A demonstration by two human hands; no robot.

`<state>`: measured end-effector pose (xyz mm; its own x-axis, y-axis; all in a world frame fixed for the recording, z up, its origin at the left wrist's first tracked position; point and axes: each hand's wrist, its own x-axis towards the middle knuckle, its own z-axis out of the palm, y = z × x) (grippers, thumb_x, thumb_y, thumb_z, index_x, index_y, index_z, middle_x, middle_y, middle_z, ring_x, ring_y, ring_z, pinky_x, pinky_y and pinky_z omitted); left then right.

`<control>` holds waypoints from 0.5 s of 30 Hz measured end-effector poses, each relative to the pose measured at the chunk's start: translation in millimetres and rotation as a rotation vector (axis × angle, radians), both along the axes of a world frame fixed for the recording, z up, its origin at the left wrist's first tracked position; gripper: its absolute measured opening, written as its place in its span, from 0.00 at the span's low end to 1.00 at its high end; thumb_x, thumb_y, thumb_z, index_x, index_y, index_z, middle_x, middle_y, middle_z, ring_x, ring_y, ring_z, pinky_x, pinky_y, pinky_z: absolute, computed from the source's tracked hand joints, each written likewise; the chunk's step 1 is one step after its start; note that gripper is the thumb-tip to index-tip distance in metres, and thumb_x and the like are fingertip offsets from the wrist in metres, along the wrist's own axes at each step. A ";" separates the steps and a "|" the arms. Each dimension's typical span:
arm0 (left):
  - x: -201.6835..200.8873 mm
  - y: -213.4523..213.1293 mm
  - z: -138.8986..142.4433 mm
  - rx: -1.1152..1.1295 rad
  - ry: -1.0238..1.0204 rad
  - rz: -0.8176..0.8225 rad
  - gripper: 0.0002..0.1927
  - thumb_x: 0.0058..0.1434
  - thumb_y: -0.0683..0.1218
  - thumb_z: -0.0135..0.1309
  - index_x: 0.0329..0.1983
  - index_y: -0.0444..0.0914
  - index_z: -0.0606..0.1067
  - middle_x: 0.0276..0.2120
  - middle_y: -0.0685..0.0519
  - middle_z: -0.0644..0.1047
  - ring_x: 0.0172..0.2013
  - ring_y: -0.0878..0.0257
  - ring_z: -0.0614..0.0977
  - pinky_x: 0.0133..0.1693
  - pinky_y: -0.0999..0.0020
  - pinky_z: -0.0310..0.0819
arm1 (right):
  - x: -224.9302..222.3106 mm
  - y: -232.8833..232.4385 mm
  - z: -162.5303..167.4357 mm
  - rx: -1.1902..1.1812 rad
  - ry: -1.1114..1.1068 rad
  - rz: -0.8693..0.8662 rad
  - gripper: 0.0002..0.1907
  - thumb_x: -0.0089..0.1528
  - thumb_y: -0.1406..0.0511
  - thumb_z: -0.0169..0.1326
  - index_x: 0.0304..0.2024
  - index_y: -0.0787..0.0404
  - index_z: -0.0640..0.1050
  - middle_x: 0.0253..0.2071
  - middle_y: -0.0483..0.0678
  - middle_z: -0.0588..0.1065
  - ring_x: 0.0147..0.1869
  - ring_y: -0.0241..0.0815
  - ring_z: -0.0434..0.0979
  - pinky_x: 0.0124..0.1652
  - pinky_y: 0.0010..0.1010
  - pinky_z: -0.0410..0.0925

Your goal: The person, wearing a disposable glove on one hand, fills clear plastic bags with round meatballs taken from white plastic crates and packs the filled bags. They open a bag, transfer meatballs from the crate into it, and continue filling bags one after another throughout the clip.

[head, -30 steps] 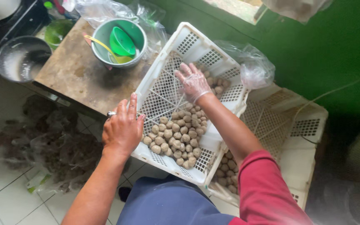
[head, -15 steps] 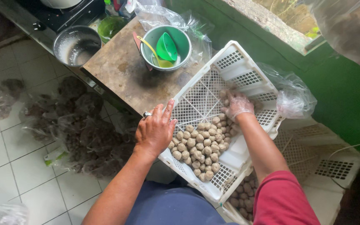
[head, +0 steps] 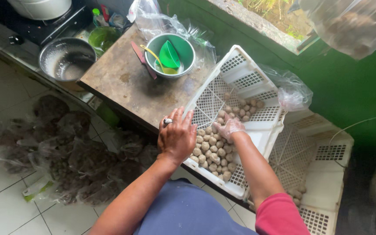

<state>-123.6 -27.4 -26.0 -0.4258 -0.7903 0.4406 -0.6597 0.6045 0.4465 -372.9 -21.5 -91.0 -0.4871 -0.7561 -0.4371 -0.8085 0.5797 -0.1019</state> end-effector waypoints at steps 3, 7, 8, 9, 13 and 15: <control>5.0 3.3 5.9 0.031 -0.025 -0.087 0.23 0.64 0.53 0.54 0.58 0.38 0.76 0.63 0.41 0.72 0.66 0.48 0.69 0.63 0.49 0.55 | 21.8 15.0 2.2 0.006 0.009 0.015 0.54 0.56 0.35 0.52 0.76 0.53 0.55 0.72 0.66 0.59 0.75 0.63 0.60 0.69 0.45 0.58; 6.7 6.0 10.5 -0.222 -0.161 -0.199 0.20 0.60 0.50 0.51 0.52 0.36 0.77 0.61 0.39 0.73 0.66 0.47 0.68 0.65 0.41 0.48 | 50.1 31.5 -0.2 0.092 -0.004 0.057 0.49 0.59 0.38 0.49 0.77 0.47 0.52 0.76 0.67 0.51 0.76 0.66 0.56 0.70 0.47 0.56; 6.9 6.3 9.8 -0.287 -0.223 -0.241 0.18 0.60 0.47 0.50 0.52 0.36 0.77 0.62 0.41 0.73 0.67 0.49 0.68 0.67 0.42 0.48 | 54.3 33.9 -2.1 0.131 -0.013 0.063 0.46 0.61 0.40 0.48 0.77 0.43 0.54 0.77 0.67 0.49 0.75 0.67 0.58 0.70 0.48 0.56; 6.7 5.5 8.4 -0.361 -0.280 -0.281 0.17 0.61 0.45 0.49 0.52 0.37 0.77 0.62 0.43 0.74 0.69 0.51 0.69 0.69 0.42 0.47 | 55.9 35.5 -3.8 0.127 -0.008 0.131 0.47 0.60 0.42 0.52 0.77 0.46 0.53 0.76 0.66 0.50 0.76 0.66 0.56 0.70 0.48 0.55; 5.2 2.6 0.9 -0.270 -0.204 -0.368 0.17 0.60 0.43 0.48 0.50 0.35 0.77 0.58 0.40 0.75 0.65 0.48 0.71 0.68 0.43 0.48 | 37.4 31.3 -0.8 0.058 -0.183 0.322 0.51 0.54 0.49 0.61 0.74 0.54 0.55 0.73 0.60 0.60 0.75 0.58 0.60 0.68 0.43 0.59; 5.2 3.1 -0.6 -0.271 -0.215 -0.356 0.17 0.59 0.43 0.48 0.50 0.36 0.77 0.57 0.43 0.76 0.64 0.50 0.73 0.69 0.46 0.50 | 15.1 22.1 8.9 -0.035 -0.240 0.308 0.49 0.54 0.49 0.62 0.73 0.54 0.58 0.71 0.58 0.63 0.74 0.55 0.64 0.68 0.40 0.61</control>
<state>-118.4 -24.3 -26.6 -0.7520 -0.4488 0.4827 -0.4513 0.8844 0.1191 -357.8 0.6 -82.1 -0.1225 -0.8673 -0.4825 -0.8949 0.3068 -0.3242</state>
